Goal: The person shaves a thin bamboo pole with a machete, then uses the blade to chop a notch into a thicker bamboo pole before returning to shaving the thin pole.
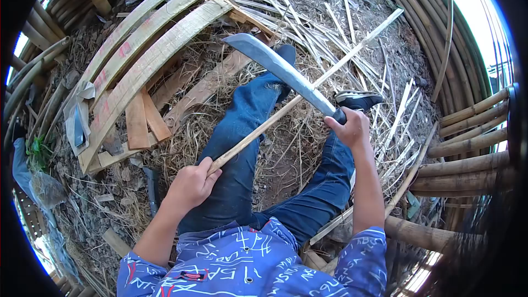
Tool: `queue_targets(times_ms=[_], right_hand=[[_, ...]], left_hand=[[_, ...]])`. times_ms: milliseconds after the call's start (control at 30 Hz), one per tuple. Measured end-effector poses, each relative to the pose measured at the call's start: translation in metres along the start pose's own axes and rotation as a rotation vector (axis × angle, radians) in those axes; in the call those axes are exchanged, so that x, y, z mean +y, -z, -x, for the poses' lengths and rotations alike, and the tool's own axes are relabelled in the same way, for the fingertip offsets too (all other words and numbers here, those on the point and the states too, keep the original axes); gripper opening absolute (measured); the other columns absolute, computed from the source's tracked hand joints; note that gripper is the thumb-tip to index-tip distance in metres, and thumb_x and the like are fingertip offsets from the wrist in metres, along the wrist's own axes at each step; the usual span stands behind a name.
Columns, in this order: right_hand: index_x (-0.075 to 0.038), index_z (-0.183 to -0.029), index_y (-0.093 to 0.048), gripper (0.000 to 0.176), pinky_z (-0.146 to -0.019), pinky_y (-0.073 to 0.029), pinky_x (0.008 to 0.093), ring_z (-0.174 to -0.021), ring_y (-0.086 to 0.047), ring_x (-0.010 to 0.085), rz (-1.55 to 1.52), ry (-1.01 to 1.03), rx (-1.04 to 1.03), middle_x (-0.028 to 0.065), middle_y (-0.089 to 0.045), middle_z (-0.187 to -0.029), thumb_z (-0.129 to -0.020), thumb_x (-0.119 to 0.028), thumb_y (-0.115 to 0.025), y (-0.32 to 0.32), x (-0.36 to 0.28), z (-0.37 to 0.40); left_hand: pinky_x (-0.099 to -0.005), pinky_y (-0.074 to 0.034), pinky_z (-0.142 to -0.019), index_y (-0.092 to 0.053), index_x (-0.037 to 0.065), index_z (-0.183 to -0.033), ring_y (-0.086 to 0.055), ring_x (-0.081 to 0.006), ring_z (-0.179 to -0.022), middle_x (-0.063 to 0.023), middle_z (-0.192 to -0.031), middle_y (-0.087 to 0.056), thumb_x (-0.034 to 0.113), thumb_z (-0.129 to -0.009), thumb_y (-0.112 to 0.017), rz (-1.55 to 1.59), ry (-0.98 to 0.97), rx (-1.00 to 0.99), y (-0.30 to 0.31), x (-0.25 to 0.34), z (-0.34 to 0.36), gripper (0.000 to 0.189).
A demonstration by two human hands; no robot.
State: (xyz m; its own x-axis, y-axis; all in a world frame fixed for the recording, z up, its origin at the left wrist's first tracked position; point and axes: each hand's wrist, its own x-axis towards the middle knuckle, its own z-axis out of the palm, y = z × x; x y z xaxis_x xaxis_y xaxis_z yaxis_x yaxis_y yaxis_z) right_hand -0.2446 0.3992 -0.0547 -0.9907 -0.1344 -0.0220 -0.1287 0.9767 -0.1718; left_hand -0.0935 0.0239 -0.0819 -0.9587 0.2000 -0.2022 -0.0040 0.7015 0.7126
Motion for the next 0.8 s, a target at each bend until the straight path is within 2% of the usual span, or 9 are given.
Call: queue_targets(times_ms=[67,133,233,400,500,567,633,767,800], right_hand=[[-0.007,-0.08,-0.07,0.059,-0.069,-0.051,0.0444,-0.072,-0.067,0.0357,0.017,0.02,0.02,0.0174,-0.067,-0.07,-0.075,-0.066,-0.066,0.0,0.004,-0.005],[-0.007,-0.08,-0.07,0.06,-0.068,-0.051,0.0438,-0.071,-0.068,0.0355,-0.097,-0.091,0.11,0.0178,-0.067,-0.07,-0.076,-0.067,-0.065,-0.001,0.021,-0.013],[-0.003,-0.078,-0.07,0.066,-0.07,-0.05,0.0451,-0.073,-0.067,0.0387,-0.102,-0.394,0.161,0.0201,-0.067,-0.071,-0.082,-0.067,-0.058,0.005,0.085,-0.033],[0.0,-0.075,-0.068,0.07,-0.068,-0.048,0.0462,-0.071,-0.065,0.0392,-0.104,-0.379,0.216,0.0215,-0.064,-0.068,-0.084,-0.068,-0.055,0.008,0.104,-0.02],[0.001,-0.074,-0.068,0.067,-0.065,-0.048,0.043,-0.066,-0.063,0.0354,-0.267,-0.382,0.149,0.0187,-0.062,-0.063,-0.084,-0.065,-0.059,-0.001,0.073,-0.006],[0.001,-0.069,-0.063,0.061,-0.054,-0.042,0.0354,-0.056,-0.057,0.0193,-0.353,-0.2,0.199,0.0096,-0.058,-0.056,-0.088,-0.057,-0.061,-0.026,0.051,0.005],[-0.005,-0.079,-0.072,0.057,-0.059,-0.048,0.0406,-0.058,-0.063,0.0309,-0.48,-0.18,0.126,0.0147,-0.063,-0.061,-0.082,-0.062,-0.065,-0.037,0.004,0.018],[-0.005,-0.068,-0.062,0.06,-0.057,-0.048,0.0435,-0.056,-0.062,0.0347,-0.344,-0.014,0.097,0.0148,-0.061,-0.058,-0.075,-0.064,-0.069,-0.059,-0.077,0.045],[-0.005,-0.066,-0.059,0.06,-0.056,-0.047,0.0437,-0.056,-0.062,0.0355,-0.368,0.004,0.099,0.0152,-0.06,-0.057,-0.074,-0.064,-0.07,-0.063,-0.091,0.05]], left_hand=[[-0.052,-0.045,-0.054,-0.048,0.003,-0.087,-0.059,-0.0445,-0.062,-0.0224,-0.062,-0.057,0.026,-0.095,-0.057,0.03,0.016,-0.034,0.003,-0.004,0.0,0.026],[-0.0522,-0.044,-0.054,-0.048,0.003,-0.086,-0.058,-0.0449,-0.062,-0.0223,-0.061,-0.056,0.025,-0.095,-0.058,0.033,-0.005,-0.009,0.001,-0.01,0.001,0.026],[-0.0516,-0.045,-0.054,-0.048,0.003,-0.086,-0.059,-0.0442,-0.061,-0.022,-0.061,-0.056,0.026,-0.094,-0.059,-0.001,-0.005,0.012,0.003,-0.01,0.002,0.026],[-0.0509,-0.046,-0.054,-0.048,0.003,-0.086,-0.059,-0.0433,-0.06,-0.0216,-0.06,-0.057,0.026,-0.094,-0.059,-0.087,-0.019,0.011,0.008,-0.007,-0.004,0.026],[-0.0506,-0.046,-0.054,-0.049,0.003,-0.086,-0.06,-0.043,-0.06,-0.0216,-0.06,-0.057,0.027,-0.093,-0.06,-0.08,0.001,0.011,0.003,-0.006,-0.003,0.027],[-0.0504,-0.047,-0.054,-0.049,0.003,-0.086,-0.06,-0.043,-0.061,-0.0217,-0.06,-0.058,0.028,-0.093,-0.06,-0.07,0.017,0.016,-0.002,-0.007,-0.003,0.028],[-0.0503,-0.047,-0.055,-0.05,0.003,-0.086,-0.061,-0.0432,-0.062,-0.0222,-0.061,-0.058,0.033,-0.093,-0.06,-0.068,0.003,0.105,-0.01,-0.006,0.0,0.033],[-0.0505,-0.047,-0.055,-0.05,0.002,-0.087,-0.062,-0.0434,-0.062,-0.0226,-0.061,-0.058,0.039,-0.094,-0.057,-0.05,0.023,0.149,-0.015,-0.005,0.005,0.038],[-0.0487,-0.046,-0.054,-0.051,0.003,-0.085,-0.061,-0.0415,-0.06,-0.0204,-0.059,-0.057,0.038,-0.092,-0.06,-0.006,0.049,0.186,-0.018,-0.008,0.006,0.037]])
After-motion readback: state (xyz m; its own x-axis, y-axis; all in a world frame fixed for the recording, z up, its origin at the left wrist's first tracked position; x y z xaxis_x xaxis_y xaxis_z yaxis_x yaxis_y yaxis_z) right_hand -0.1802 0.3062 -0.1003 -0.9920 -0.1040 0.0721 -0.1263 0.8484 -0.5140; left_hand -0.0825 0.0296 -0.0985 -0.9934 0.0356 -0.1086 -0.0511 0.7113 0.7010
